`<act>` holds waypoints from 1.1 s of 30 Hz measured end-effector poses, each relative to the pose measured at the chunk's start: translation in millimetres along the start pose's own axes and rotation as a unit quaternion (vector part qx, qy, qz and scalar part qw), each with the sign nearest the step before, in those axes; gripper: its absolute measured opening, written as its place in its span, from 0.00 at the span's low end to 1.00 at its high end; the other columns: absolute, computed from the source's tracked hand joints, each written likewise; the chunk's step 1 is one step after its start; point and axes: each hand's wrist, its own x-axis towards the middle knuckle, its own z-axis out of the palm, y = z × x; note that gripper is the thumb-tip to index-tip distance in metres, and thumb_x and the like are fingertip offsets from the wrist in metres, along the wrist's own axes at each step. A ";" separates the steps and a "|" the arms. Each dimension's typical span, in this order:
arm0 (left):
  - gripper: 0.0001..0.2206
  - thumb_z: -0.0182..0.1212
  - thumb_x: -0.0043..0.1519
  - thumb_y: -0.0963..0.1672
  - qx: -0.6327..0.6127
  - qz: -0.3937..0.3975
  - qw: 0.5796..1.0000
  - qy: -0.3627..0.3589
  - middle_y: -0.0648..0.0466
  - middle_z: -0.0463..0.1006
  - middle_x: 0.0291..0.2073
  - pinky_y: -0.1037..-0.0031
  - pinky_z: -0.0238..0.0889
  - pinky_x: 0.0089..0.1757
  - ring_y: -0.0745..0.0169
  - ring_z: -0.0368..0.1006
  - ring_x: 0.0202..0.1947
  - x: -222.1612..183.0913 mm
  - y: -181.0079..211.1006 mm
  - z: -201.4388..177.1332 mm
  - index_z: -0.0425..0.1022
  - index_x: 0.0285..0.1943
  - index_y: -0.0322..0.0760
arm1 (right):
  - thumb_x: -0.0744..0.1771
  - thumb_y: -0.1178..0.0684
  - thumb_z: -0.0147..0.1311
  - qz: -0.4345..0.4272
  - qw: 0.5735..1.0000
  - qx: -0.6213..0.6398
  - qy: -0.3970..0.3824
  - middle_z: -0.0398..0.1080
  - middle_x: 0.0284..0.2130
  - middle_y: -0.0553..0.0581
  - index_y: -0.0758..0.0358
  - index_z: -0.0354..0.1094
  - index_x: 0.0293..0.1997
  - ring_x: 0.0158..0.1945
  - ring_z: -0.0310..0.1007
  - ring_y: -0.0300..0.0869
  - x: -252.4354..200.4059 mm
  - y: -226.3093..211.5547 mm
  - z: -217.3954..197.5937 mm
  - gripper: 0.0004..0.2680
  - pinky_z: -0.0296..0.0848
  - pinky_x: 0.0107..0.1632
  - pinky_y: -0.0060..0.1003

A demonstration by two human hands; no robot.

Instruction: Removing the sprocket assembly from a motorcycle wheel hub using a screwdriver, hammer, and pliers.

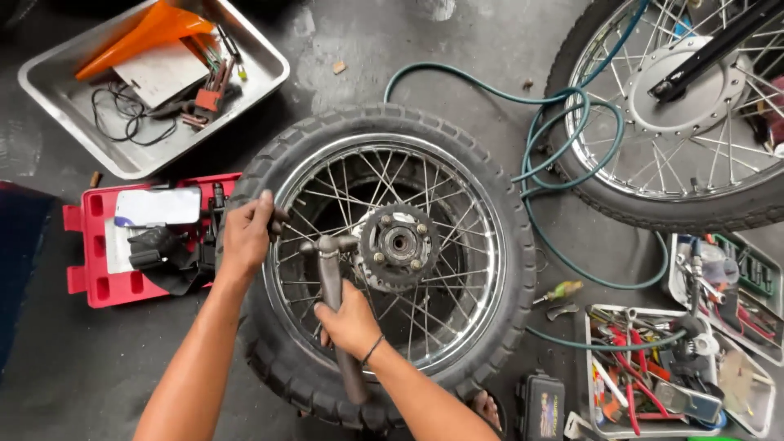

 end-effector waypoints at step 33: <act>0.20 0.59 0.80 0.56 0.067 -0.037 0.997 -0.026 0.50 0.81 0.27 0.64 0.69 0.42 0.57 0.75 0.32 -25.8 16.1 31.7 0.88 0.44 0.45 | 0.69 0.55 0.60 0.125 0.936 -0.304 -0.124 0.77 0.19 0.61 0.74 0.66 0.63 0.19 0.81 0.46 -56.6 25.4 -239.1 0.17 0.80 0.21 0.39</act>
